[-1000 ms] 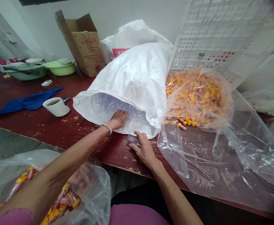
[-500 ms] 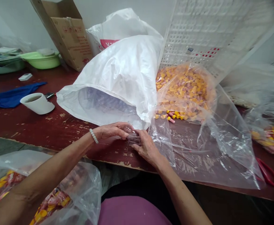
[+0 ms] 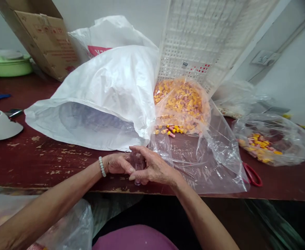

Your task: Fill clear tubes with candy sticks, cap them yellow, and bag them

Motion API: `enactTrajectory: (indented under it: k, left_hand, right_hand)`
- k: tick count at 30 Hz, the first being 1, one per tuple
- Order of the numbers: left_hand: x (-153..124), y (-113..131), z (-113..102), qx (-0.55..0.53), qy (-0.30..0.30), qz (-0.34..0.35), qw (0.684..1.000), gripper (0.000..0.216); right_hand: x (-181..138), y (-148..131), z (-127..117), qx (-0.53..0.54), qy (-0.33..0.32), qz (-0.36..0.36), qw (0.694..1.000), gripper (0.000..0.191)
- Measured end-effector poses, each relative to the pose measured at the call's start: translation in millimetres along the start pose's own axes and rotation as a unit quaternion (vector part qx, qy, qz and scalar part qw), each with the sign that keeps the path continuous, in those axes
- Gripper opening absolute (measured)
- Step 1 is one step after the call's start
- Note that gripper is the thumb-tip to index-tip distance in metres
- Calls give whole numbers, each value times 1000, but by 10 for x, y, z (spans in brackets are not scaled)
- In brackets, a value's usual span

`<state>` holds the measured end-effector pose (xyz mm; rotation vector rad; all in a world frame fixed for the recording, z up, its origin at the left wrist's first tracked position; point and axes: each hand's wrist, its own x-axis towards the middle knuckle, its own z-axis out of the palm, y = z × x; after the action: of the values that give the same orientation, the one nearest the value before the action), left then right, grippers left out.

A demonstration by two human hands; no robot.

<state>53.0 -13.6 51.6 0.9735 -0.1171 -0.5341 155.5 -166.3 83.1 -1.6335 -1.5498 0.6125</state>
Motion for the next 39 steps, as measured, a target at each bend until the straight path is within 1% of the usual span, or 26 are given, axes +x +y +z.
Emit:
enactTrajectory:
  k: [3,5,6,8,10,11,12,14,16,19,22,23,26,28,30,31,32,33,35,37,38,39]
  left_hand:
    - [89,-36,33,-17,-45,-6,999,33]
    - [149,-71,33,-37,-65,-7,997,33]
    - [178,-90,24,-51,-62,-3,997,33]
    - [234,-124,-9,-81,-22,21,996,33]
    - [277,-147,-55,-101,44,54,992,30]
    - [293,-153,-78,-106,77,69,989,28]
    - [303,-158,-100,-108,106,82,985,26]
    - [312,-162,-131,-105,146,100,979,28]
    - [309,-166,-145,-98,164,107,976,33]
    - [293,-176,-143,-81,179,112,974,39]
    - [268,-190,-132,-64,205,123,969,39]
    - [259,-195,-124,-60,218,125,966,38]
    - [247,-205,-81,-44,255,125,958,36]
    - [251,-206,-29,-25,274,124,954,37]
    - [258,-203,37,1,278,128,952,38]
    - [259,-199,72,13,276,132,952,38]
    - [257,-195,107,25,273,137,952,37]
    - [251,-189,141,35,268,143,952,35]
    - [232,-177,204,50,263,154,951,30]
    - [218,-166,258,52,267,155,950,26]
    - [218,-162,282,47,273,154,949,25]
    - [223,-160,304,37,283,154,946,24]
  right_hand:
    - [-37,-47,-14,-13,8,2,1000,92]
    - [-74,-37,-56,-29,28,-10,999,92]
    - [-94,-3,-100,-33,44,-19,998,89]
    - [-124,147,-245,-30,100,-16,994,74]
    - [-122,401,-456,-39,196,47,979,50]
    - [-104,555,-569,-60,262,99,958,42]
    - [-73,713,-672,-111,312,146,932,37]
    - [20,1003,-822,-141,319,173,921,30]
    - [131,1209,-877,-153,299,174,926,29]
    - [261,1328,-855,-153,284,179,929,23]
    - [280,1256,-819,-141,310,194,920,14]
    - [258,1191,-801,-134,325,198,915,15]
    - [135,880,-668,-100,358,196,908,28]
    - [44,624,-501,-36,353,169,920,32]
    - [-31,402,-311,62,332,125,933,28]
    - [-63,319,-227,94,320,111,936,26]
    - [-94,257,-159,105,308,108,940,24]
    - [-126,214,-110,90,295,111,945,23]
    - [-191,171,-68,20,264,103,959,22]
    - [-254,158,-71,-70,230,58,969,26]
    - [-281,156,-76,-115,215,26,969,34]
    - [-303,156,-76,-155,204,-1,967,48]
